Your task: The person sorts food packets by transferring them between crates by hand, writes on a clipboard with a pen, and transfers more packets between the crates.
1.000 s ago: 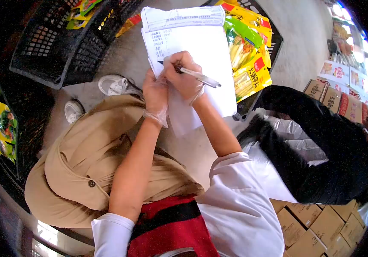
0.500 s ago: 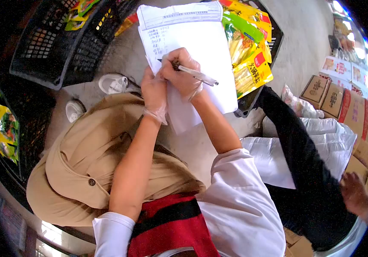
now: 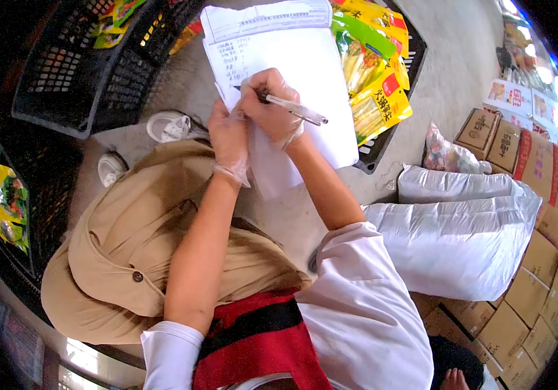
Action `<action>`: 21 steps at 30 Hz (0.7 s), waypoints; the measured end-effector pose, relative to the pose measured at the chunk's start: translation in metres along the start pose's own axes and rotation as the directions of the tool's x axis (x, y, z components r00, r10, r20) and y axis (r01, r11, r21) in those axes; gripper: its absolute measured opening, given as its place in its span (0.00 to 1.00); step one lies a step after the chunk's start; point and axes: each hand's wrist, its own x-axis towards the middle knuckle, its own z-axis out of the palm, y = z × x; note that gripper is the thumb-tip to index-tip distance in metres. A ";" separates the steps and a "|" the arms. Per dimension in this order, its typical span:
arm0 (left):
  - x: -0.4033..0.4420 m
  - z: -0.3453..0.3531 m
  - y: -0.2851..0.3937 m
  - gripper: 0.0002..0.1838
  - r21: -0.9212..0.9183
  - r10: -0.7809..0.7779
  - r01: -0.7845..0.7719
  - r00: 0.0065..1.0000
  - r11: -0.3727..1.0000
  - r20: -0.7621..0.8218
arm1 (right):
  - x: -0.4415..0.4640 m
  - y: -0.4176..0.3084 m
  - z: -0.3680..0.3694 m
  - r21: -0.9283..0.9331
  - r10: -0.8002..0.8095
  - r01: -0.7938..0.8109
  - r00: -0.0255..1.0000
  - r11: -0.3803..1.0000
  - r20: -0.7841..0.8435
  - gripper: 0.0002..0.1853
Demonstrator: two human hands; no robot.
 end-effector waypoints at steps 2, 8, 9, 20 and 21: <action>0.000 -0.001 -0.001 0.12 0.079 0.024 -0.022 0.999 0.997 -0.025 | 0.001 0.008 0.001 -0.011 -0.045 0.045 0.998 0.999 -0.034 0.08; -0.002 0.002 0.002 0.11 -0.051 -0.024 0.022 0.999 0.998 -0.040 | 0.000 0.002 0.000 -0.029 -0.042 0.041 0.999 0.999 -0.013 0.09; -0.002 0.002 0.002 0.11 -0.050 -0.022 0.020 0.999 0.999 -0.034 | -0.001 0.002 -0.001 -0.030 -0.045 0.044 0.999 0.999 -0.019 0.09; -0.002 0.003 0.005 0.11 0.003 -0.021 0.021 1.000 1.000 -0.007 | 0.000 -0.003 -0.003 -0.064 -0.010 0.009 1.000 0.998 -0.007 0.08; 0.001 0.000 0.006 0.11 0.004 -0.022 0.022 1.000 1.000 -0.005 | 0.000 0.001 0.001 -0.065 -0.009 0.009 1.000 0.998 -0.009 0.08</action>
